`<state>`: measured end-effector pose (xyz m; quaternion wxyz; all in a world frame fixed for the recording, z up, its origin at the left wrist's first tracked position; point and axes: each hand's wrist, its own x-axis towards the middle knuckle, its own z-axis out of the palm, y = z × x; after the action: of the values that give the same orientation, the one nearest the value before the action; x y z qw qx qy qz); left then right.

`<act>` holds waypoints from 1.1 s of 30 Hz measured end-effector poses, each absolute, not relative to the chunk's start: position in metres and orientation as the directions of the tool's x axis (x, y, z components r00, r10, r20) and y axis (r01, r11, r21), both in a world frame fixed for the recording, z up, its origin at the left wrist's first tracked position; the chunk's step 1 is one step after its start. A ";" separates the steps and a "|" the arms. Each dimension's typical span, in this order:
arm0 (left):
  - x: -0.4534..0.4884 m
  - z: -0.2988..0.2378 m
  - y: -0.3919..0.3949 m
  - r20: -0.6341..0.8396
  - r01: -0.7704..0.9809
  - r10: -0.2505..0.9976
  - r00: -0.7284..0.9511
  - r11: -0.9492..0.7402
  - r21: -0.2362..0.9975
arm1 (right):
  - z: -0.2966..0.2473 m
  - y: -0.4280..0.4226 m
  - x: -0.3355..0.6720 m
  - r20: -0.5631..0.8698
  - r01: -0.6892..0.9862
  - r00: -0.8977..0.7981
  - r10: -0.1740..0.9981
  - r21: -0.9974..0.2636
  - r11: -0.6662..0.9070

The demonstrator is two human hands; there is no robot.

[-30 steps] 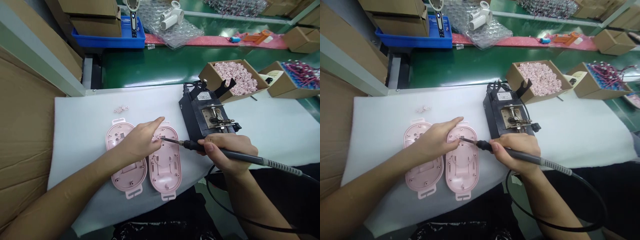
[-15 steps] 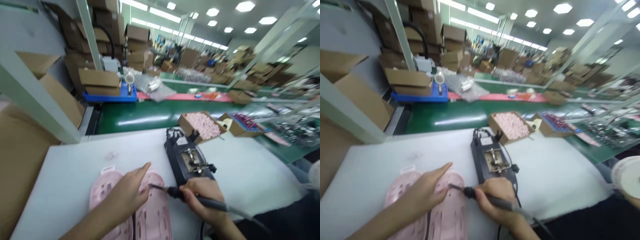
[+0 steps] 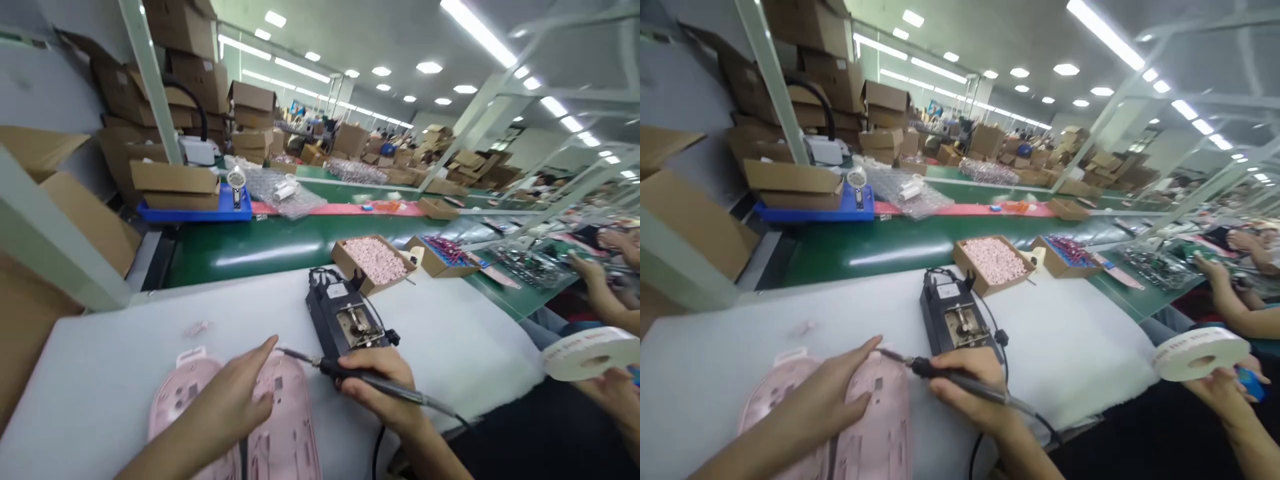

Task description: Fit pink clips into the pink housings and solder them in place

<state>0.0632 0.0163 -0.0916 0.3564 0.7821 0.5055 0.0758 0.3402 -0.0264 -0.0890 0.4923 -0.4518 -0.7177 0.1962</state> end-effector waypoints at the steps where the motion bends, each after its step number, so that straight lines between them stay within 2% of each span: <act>1: 0.064 -0.086 0.015 -0.247 0.731 0.837 0.489 -0.239 0.639 | -0.088 -0.028 0.341 0.547 0.512 -0.096 0.831 -0.689 0.513; 4: 0.066 -0.076 0.014 -0.243 0.706 0.817 0.523 -0.255 0.661 | -0.087 -0.032 0.341 0.528 0.534 -0.098 0.843 -0.687 0.493; 7: 0.067 -0.076 0.014 -0.235 0.686 0.811 0.536 -0.255 0.682 | -0.090 -0.034 0.340 0.470 0.459 -0.063 0.881 -0.770 0.443; 10: 0.069 -0.078 0.014 -0.222 0.676 0.806 0.549 -0.271 0.685 | -0.094 -0.036 0.339 0.485 0.397 -0.024 0.874 -0.798 0.453; 22: 0.072 -0.082 0.013 -0.121 0.637 0.809 0.575 -0.349 0.687 | -0.084 -0.034 0.331 0.537 0.434 -0.199 0.820 -0.702 0.565; 33: 0.073 -0.083 0.013 -0.131 0.639 0.808 0.575 -0.343 0.689 | -0.084 -0.036 0.330 0.524 0.448 -0.178 0.833 -0.710 0.542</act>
<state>0.0726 0.0132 -0.0834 0.3602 0.8109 0.4461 0.1172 0.3301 -0.0357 -0.0844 0.4730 -0.4329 -0.7399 0.2033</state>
